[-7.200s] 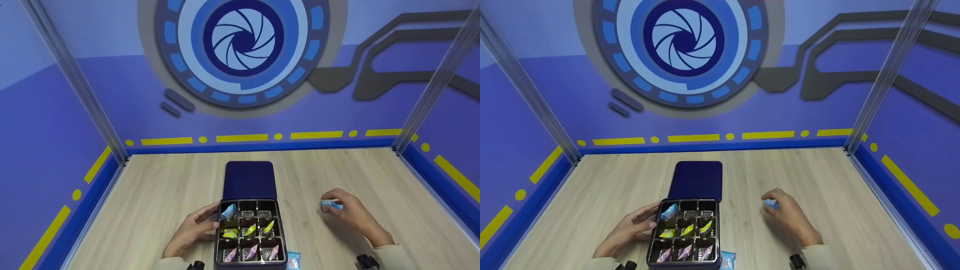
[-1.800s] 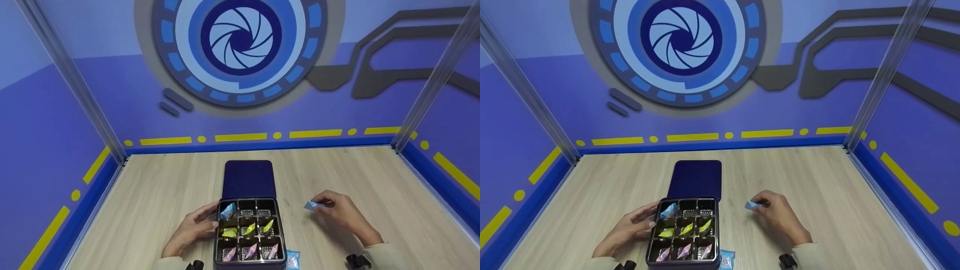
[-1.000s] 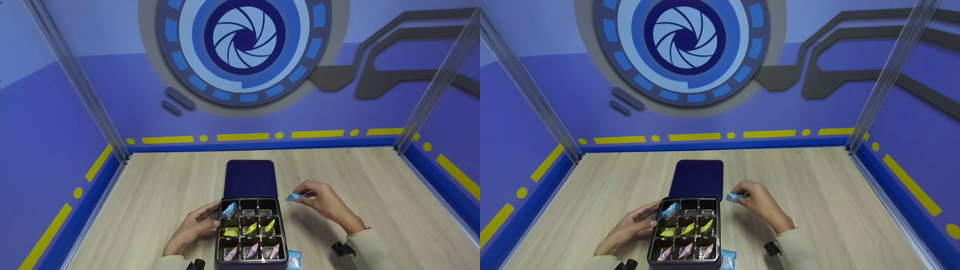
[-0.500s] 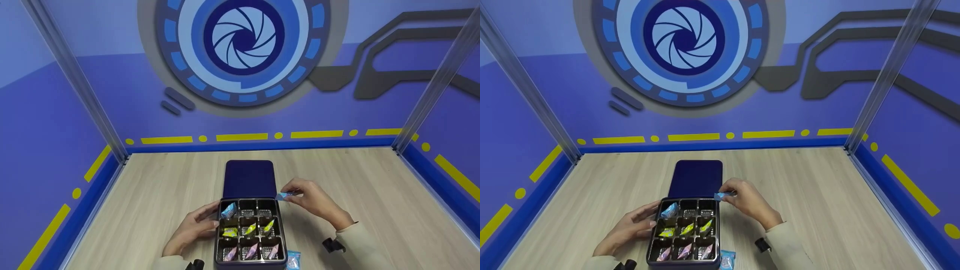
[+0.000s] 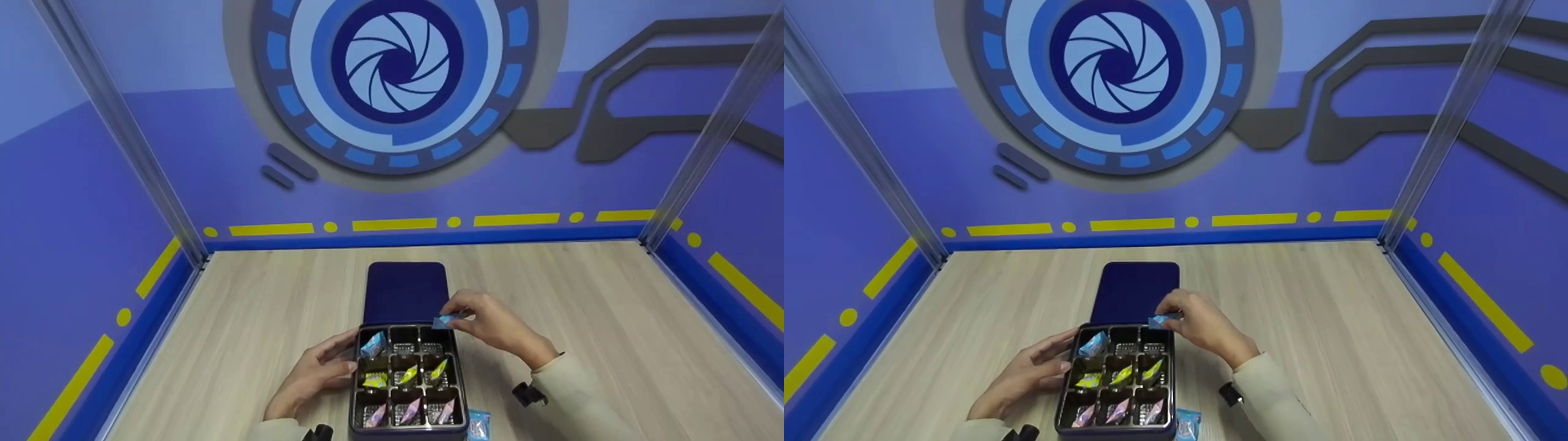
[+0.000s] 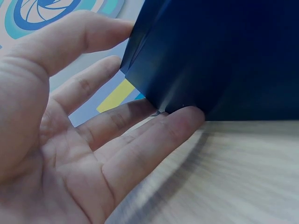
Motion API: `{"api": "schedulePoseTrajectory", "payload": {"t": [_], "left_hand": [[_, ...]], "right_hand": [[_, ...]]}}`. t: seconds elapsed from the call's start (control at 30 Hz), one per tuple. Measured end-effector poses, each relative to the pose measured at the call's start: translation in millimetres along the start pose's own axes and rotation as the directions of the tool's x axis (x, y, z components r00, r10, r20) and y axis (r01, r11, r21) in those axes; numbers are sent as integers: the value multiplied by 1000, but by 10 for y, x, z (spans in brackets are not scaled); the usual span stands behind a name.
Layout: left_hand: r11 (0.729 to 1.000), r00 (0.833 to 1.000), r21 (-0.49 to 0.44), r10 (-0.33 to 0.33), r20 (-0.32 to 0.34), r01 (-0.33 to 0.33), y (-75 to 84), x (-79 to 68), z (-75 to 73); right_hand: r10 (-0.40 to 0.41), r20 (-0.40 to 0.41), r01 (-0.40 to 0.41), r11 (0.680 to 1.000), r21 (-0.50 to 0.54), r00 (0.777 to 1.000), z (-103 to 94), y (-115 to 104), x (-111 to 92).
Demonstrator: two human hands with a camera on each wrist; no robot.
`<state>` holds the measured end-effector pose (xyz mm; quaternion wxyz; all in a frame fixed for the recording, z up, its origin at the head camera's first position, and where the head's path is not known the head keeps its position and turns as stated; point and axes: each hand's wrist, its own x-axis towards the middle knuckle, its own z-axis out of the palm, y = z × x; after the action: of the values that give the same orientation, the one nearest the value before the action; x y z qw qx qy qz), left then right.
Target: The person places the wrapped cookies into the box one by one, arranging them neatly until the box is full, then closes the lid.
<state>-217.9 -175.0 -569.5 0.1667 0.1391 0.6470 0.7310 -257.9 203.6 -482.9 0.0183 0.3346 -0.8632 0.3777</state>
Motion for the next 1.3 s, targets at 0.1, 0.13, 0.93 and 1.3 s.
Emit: {"api": "schedulePoseTrajectory", "payload": {"t": [0.1, 0.13, 0.93, 1.3], "left_hand": [[1000, 1000, 5, 1, -1, -1, 6, -4, -2], [1000, 1000, 7, 0, -4, 0, 8, -6, -2], [1000, 1000, 8, -1, -4, 1, 6, -5, -3], [1000, 1000, 12, -6, -10, 6, 7, -3, 4]], "right_hand": [[-6, 17, 6, 1000, -3, 1000, 23, -38, 41], [-14, 20, 14, 1000, -1, 1000, 33, -47, 55], [-164, 108, 177, 976, -126, 980, 241, -262, 336], [-185, 151, 204, 972, -115, 971, 335, -267, 407]]}}
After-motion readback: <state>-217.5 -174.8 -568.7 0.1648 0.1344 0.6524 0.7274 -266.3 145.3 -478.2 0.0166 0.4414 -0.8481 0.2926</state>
